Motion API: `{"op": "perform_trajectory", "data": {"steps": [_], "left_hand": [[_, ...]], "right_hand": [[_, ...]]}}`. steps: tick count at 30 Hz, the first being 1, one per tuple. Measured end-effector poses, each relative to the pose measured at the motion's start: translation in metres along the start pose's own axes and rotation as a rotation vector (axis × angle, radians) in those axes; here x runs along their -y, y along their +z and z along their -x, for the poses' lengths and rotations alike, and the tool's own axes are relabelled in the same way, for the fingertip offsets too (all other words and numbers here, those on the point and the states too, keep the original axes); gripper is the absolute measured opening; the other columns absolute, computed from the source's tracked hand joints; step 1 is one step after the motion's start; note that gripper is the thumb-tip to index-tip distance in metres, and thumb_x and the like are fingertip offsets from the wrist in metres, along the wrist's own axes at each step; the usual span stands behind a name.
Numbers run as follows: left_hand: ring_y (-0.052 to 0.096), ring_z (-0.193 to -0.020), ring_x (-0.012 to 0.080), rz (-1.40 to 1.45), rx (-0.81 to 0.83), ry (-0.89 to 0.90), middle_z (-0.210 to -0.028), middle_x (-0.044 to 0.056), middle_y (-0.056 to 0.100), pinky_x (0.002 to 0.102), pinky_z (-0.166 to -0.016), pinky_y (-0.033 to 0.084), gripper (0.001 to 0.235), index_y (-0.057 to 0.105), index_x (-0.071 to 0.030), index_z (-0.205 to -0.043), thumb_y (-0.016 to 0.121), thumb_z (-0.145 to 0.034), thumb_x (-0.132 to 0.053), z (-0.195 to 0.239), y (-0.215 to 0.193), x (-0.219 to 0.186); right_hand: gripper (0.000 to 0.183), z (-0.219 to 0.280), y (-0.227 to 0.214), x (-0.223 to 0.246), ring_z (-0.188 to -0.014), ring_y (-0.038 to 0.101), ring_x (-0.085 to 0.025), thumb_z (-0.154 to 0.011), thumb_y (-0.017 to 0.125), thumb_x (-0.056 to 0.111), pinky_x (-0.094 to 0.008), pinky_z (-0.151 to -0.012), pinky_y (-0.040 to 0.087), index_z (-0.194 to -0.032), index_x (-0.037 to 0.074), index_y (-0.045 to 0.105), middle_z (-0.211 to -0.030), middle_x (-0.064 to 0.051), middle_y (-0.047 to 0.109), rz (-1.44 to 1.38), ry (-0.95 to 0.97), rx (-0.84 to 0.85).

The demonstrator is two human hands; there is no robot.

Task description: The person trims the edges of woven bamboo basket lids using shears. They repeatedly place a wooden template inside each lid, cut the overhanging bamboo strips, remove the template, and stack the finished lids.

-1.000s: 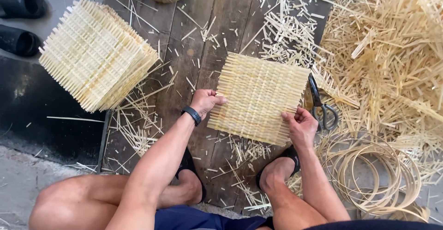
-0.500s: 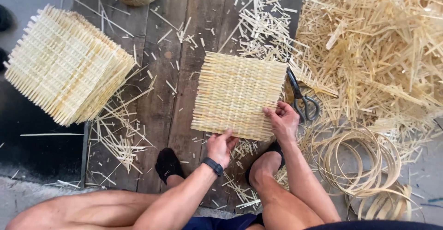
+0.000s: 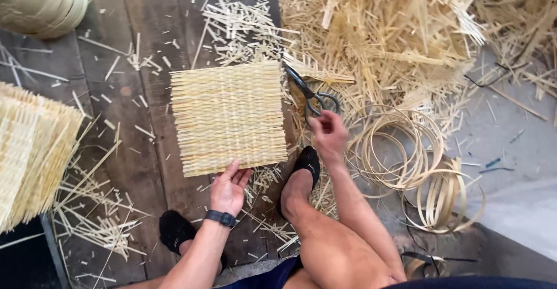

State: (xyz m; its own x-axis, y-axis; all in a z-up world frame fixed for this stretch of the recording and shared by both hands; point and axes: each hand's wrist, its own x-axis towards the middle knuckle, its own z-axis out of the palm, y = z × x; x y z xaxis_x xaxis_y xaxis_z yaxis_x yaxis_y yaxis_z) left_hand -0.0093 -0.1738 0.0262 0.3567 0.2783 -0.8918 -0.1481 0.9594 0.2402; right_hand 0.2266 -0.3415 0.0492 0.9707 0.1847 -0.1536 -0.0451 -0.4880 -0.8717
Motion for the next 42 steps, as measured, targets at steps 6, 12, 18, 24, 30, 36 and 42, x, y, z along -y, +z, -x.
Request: {"op": "perform_trajectory", "data": {"steps": [6,12,18,24,30,36,42], "left_hand": [[0.071,-0.082,0.0211,-0.260,0.121,-0.292,-0.090,0.007,0.070,0.040,-0.076,0.061,0.019,0.063,-0.009,-0.104,0.073,-0.088,-0.009,0.019,-0.007,0.017],[0.071,-0.079,0.0160,-0.550,0.312,-0.295,-0.090,0.005,0.071,0.032,-0.071,0.059,0.018,0.067,-0.008,-0.105,0.076,-0.090,-0.014,0.046,0.021,0.038],[0.065,-0.094,0.0292,-1.504,0.693,1.503,-0.099,0.008,0.070,0.039,-0.084,0.051,0.025,0.068,-0.008,-0.107,0.072,-0.083,-0.013,0.095,0.099,-0.034],[0.062,-0.095,0.0207,-1.842,1.327,2.195,-0.094,0.002,0.065,0.036,-0.090,0.048,0.006,0.070,-0.011,-0.090,0.067,-0.089,-0.016,0.133,0.161,-0.098],[0.058,-0.106,0.0210,-1.433,1.346,2.550,-0.102,0.002,0.064,0.036,-0.098,0.045,0.013,0.070,-0.009,-0.098,0.067,-0.091,-0.020,0.177,0.163,-0.106],[0.056,-0.120,0.0224,-1.208,1.121,2.561,-0.126,0.007,0.059,0.040,-0.099,0.044,0.031,0.063,-0.007,-0.129,0.064,-0.101,-0.021,0.207,0.152,-0.115],[0.058,-0.125,0.0222,-1.210,1.004,2.372,-0.138,0.009,0.054,0.032,-0.092,0.051,0.040,0.055,-0.001,-0.145,0.065,-0.110,-0.019,0.209,0.135,-0.116]], "right_hand": [[0.021,-0.001,-0.142,-0.044,-0.092,0.063,-0.027,-0.093,0.080,0.023,-0.041,-0.081,0.052,-0.100,0.006,0.070,-0.099,-0.012,0.066,0.804,-0.213,-0.234],[0.029,0.016,-0.106,-0.080,-0.087,0.066,-0.032,-0.074,0.080,0.035,-0.047,-0.073,0.051,-0.087,0.010,0.074,-0.090,-0.013,0.070,1.091,-0.411,0.047],[0.014,-0.009,-0.104,-0.099,-0.082,0.063,-0.037,-0.086,0.069,0.019,-0.050,-0.073,0.052,-0.081,0.007,0.063,-0.084,-0.017,0.064,0.915,-0.384,-0.007],[0.009,-0.008,-0.167,0.042,-0.088,0.065,-0.032,-0.109,0.061,0.006,-0.041,-0.081,0.052,-0.103,0.004,0.067,-0.098,-0.015,0.067,0.818,-0.612,-0.041],[0.027,0.027,-0.193,0.200,-0.083,0.059,-0.024,-0.104,0.080,0.009,-0.032,-0.075,0.050,-0.125,-0.003,0.069,-0.103,-0.013,0.063,0.766,-0.734,0.039],[0.026,0.075,-0.160,0.311,-0.078,0.064,-0.020,-0.088,0.085,0.004,-0.031,-0.065,0.053,-0.112,0.003,0.077,-0.105,-0.014,0.064,0.835,-1.035,0.276],[0.028,0.092,-0.122,0.344,-0.086,0.068,-0.018,-0.090,0.082,0.010,-0.029,-0.071,0.058,-0.117,0.006,0.075,-0.103,-0.006,0.068,0.853,-1.357,0.445]]}}
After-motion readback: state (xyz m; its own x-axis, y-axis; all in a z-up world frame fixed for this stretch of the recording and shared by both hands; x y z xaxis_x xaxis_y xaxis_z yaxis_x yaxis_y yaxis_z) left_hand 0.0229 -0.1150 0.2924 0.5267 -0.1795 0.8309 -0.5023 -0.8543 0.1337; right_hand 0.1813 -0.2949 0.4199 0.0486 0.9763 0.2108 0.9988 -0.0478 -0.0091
